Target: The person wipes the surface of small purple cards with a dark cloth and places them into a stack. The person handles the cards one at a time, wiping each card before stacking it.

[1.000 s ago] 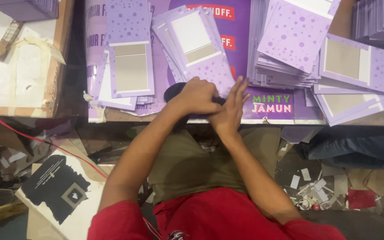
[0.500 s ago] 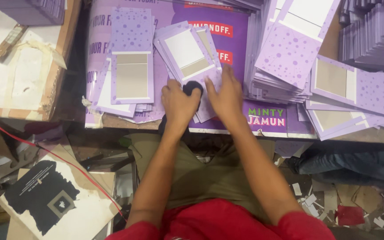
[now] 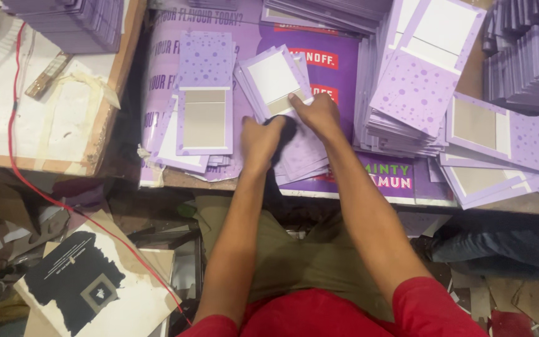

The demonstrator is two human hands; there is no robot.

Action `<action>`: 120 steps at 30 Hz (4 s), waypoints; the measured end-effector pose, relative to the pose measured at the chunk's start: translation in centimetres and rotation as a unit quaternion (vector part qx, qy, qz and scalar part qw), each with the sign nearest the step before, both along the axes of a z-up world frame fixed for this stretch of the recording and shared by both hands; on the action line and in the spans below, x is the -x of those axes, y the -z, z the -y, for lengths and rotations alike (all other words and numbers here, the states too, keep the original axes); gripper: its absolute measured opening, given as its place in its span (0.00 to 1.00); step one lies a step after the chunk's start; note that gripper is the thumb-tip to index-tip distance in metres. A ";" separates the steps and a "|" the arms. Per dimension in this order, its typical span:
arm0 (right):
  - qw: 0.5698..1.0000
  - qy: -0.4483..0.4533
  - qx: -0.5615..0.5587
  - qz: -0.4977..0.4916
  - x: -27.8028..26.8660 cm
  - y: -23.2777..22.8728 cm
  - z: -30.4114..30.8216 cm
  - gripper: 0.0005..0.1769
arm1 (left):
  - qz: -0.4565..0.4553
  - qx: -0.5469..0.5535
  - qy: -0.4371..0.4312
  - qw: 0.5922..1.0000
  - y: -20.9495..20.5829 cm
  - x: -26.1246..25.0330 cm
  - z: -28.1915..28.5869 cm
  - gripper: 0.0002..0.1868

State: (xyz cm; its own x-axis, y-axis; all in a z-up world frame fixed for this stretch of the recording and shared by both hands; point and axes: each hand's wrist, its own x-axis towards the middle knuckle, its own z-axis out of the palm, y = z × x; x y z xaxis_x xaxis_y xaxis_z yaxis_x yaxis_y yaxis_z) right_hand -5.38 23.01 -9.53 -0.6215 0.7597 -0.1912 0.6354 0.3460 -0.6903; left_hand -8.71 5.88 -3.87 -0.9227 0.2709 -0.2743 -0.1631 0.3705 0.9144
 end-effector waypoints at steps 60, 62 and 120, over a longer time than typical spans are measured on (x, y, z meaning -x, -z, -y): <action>0.827 -0.098 0.107 -0.543 -6.3 -0.6 5.2 0.32 | -0.551 0.128 0.328 0.756 -18.5 -4.2 2.6 0.52; 0.840 -0.090 0.102 -0.525 -6.2 -0.9 5.0 0.34 | -0.536 0.146 0.360 0.750 -18.8 -4.0 1.7 0.51; 0.516 0.125 0.648 -0.546 -13.4 -4.0 11.3 0.45 | -0.457 -0.101 0.205 0.860 -5.2 -8.2 5.5 0.20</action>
State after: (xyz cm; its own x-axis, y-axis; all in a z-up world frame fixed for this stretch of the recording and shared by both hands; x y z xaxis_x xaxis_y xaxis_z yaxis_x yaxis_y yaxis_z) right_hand 8.00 11.73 -5.52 -0.8101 0.5156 -0.2791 -0.4641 -0.8549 -0.2320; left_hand -0.47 0.41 1.31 -0.5433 0.5819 0.6052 0.7639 0.0435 0.6439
